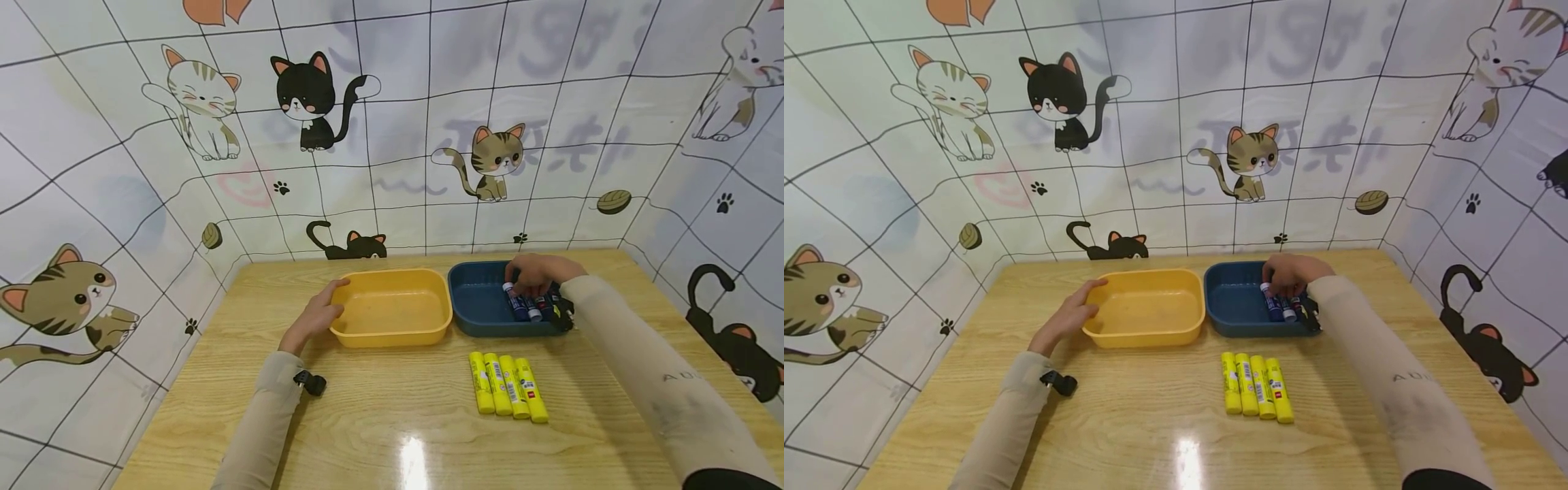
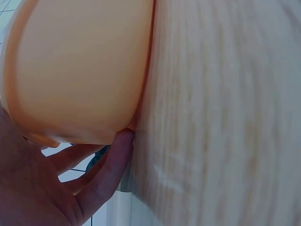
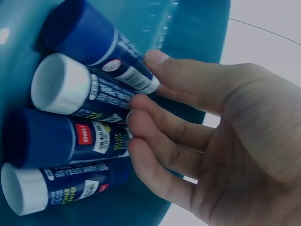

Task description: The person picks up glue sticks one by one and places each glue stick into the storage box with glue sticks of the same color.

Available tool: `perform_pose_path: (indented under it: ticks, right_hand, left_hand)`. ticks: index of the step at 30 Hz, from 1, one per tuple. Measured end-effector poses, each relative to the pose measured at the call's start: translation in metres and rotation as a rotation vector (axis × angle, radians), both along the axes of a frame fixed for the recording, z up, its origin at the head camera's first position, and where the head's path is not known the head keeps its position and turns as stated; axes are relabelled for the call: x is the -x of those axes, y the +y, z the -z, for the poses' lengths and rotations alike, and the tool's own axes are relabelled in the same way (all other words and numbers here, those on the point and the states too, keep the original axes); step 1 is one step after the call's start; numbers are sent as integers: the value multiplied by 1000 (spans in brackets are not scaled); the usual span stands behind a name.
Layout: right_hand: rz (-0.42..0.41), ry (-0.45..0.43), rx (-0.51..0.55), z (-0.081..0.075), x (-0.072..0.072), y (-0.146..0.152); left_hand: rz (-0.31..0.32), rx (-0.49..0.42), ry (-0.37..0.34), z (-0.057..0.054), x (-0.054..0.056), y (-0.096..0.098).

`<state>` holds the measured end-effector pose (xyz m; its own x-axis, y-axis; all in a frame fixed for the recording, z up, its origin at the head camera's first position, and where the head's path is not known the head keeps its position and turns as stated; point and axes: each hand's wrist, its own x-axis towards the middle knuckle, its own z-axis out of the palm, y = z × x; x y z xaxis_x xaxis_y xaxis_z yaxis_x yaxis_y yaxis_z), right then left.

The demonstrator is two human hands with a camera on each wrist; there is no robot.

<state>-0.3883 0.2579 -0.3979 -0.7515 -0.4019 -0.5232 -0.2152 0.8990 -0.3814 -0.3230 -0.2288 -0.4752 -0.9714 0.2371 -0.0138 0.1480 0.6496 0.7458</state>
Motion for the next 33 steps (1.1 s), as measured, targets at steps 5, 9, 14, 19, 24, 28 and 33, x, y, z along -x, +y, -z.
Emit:
perform_pose_path:
  ticks: [5, 9, 14, 19, 24, 28, 33]
  right_hand:
    - [-11, 36, 20, -9, -2, 3]
    - [-24, 90, 74, -23, -14, 4]
    - [-49, 185, 150, -38, -38, 4]
    - [-70, 285, 202, -45, -63, 7]
    - [-57, 301, 268, -45, -92, 9]
    - [-55, 260, 319, -39, -114, 10]
    - [-94, 154, 341, -28, -131, 13]
  left_hand:
    - [1, -2, -2, -1, -1, 0]
    - [2, 1, -5, 0, -1, -1]
    - [2, 8, -7, 1, -3, 0]
    - [-2, 7, 8, 0, -2, 0]
    - [0, 6, 6, -1, 0, 0]
    - [-5, 2, -13, -2, -3, 0]
    - [-14, 2, -7, -3, -3, 0]
